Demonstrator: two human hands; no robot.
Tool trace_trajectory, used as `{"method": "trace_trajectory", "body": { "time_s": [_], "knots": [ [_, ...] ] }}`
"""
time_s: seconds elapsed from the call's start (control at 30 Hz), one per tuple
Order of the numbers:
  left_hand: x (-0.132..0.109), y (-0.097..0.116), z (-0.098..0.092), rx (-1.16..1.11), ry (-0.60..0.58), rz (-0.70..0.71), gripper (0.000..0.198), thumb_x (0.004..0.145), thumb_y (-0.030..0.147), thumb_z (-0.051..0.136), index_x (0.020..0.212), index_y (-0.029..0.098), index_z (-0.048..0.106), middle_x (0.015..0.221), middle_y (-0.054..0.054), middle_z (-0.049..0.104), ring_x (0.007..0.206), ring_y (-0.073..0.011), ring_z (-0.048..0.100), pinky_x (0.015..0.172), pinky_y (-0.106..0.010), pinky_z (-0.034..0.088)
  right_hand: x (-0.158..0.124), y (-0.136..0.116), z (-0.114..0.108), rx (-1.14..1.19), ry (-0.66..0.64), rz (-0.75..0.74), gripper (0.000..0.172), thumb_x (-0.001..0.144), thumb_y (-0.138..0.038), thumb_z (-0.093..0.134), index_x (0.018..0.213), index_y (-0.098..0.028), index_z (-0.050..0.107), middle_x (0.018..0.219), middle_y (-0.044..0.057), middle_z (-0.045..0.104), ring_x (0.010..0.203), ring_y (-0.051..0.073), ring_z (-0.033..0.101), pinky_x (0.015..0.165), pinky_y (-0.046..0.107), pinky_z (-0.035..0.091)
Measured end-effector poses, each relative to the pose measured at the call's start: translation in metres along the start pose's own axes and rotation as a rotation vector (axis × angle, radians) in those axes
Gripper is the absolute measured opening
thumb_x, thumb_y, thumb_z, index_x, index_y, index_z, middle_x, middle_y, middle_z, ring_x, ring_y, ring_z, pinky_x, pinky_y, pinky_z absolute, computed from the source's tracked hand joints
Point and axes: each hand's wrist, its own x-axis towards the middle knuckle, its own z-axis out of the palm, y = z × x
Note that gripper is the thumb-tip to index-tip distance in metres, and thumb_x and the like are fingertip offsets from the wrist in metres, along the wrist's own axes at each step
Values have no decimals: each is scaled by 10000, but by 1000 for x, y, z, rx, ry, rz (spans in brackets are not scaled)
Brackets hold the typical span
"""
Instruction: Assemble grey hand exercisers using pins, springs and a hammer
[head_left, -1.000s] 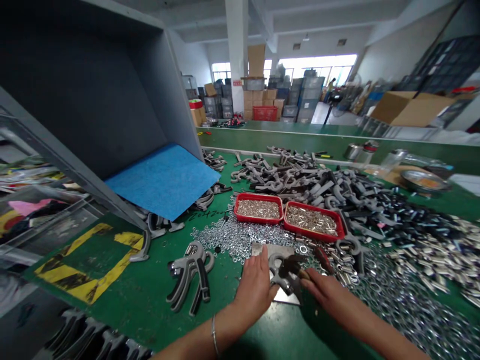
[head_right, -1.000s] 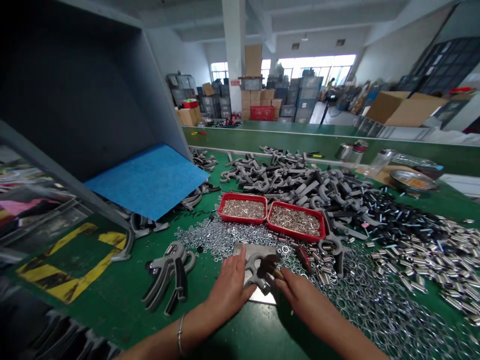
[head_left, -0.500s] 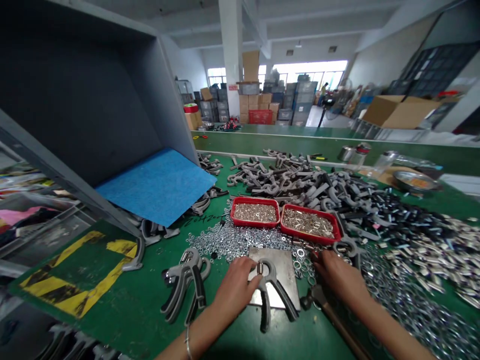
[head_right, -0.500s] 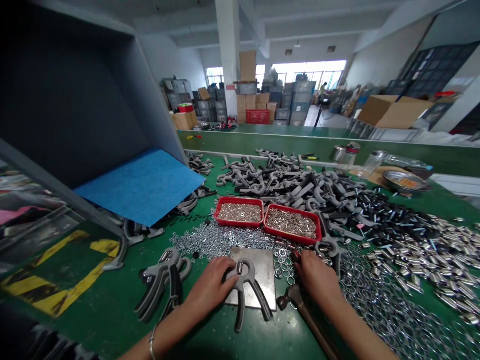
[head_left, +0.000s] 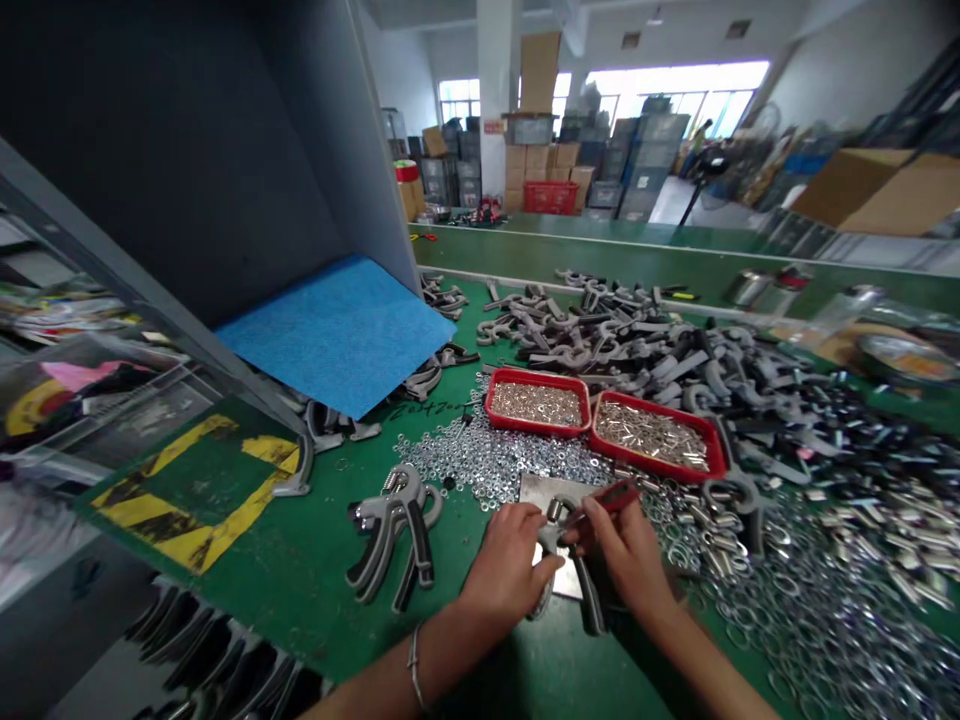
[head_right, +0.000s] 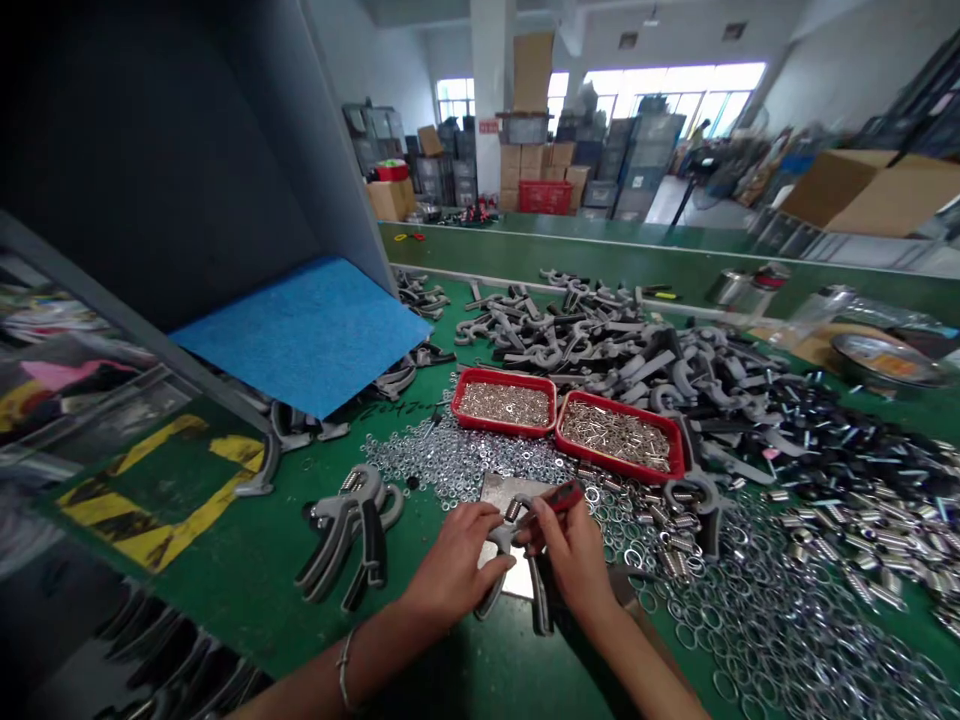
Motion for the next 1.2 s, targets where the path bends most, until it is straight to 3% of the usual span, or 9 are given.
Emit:
{"method": "trace_trajectory", "body": {
  "time_s": [0.27, 0.37, 0.47, 0.57, 0.7, 0.77, 0.87, 1.07, 1.2],
  "knots": [
    [1, -2, 1, -7, -19, -2, 367, 838, 307, 687, 1164, 192, 565, 1197, -79, 573, 1142, -271, 484, 1020, -447, 382, 1, 8, 0, 59, 32, 14, 281, 915, -533, 542, 954, -263, 471, 814, 47, 752, 604, 246, 712, 563, 374, 579],
    [-1, -3, 2, -19, -19, 7, 409, 826, 302, 692, 1191, 190, 544, 1228, -85, 553, 1161, -274, 472, 1035, -452, 368, -4, 8, 1, -47, 47, -1, 284, 916, -534, 528, 946, -253, 496, 763, 46, 738, 597, 239, 704, 596, 365, 568],
    [-3, -5, 4, -40, -18, 16, 483, 795, 299, 715, 1222, 177, 523, 1265, -102, 526, 1184, -283, 453, 1046, -456, 359, -3, 5, 4, -173, 46, -42, 328, 821, -543, 644, 883, -231, 565, 746, 60, 717, 677, 250, 706, 651, 344, 545],
    [-4, -5, 5, -59, -22, 30, 486, 790, 279, 714, 1223, 169, 523, 1272, -103, 521, 1183, -278, 447, 1053, -448, 352, 11, -4, 5, -36, -68, 32, 337, 773, -526, 711, 834, -232, 558, 618, 7, 662, 536, 201, 652, 514, 282, 495],
    [-4, -3, 3, -72, -30, 14, 440, 795, 249, 704, 1193, 154, 542, 1249, -100, 536, 1162, -269, 455, 1045, -438, 353, 36, -12, 0, 140, -244, 117, 403, 896, -601, 515, 774, -217, 536, 441, -45, 560, 274, 127, 452, 315, 240, 358],
    [-3, -3, 3, -72, -40, 6, 447, 792, 258, 710, 1194, 156, 543, 1249, -100, 536, 1167, -271, 451, 1045, -437, 351, 38, -9, -5, 205, -237, 107, 436, 923, -618, 447, 798, -210, 537, 511, -18, 610, 346, 129, 528, 373, 241, 431],
    [-3, -3, 2, -67, -53, -7, 460, 782, 275, 722, 1188, 161, 539, 1252, -98, 535, 1168, -273, 448, 1042, -439, 349, 29, 1, -13, 257, -156, 58, 343, 906, -568, 543, 908, -225, 520, 712, 13, 708, 559, 160, 671, 570, 284, 552],
    [-1, -2, 0, -58, -56, -26, 432, 774, 262, 724, 1149, 145, 543, 1236, -108, 535, 1162, -271, 454, 1037, -434, 344, 8, 20, -17, 141, -92, 7, 287, 904, -522, 579, 954, -252, 492, 818, 36, 743, 648, 228, 719, 632, 363, 575],
    [-2, 0, -2, -55, -65, -30, 420, 784, 273, 713, 1151, 163, 542, 1236, -98, 538, 1162, -270, 456, 1038, -429, 344, 0, 19, -15, -116, -71, -75, 252, 940, -493, 512, 966, -245, 478, 806, 56, 736, 690, 245, 723, 690, 374, 556]
  ]
}}
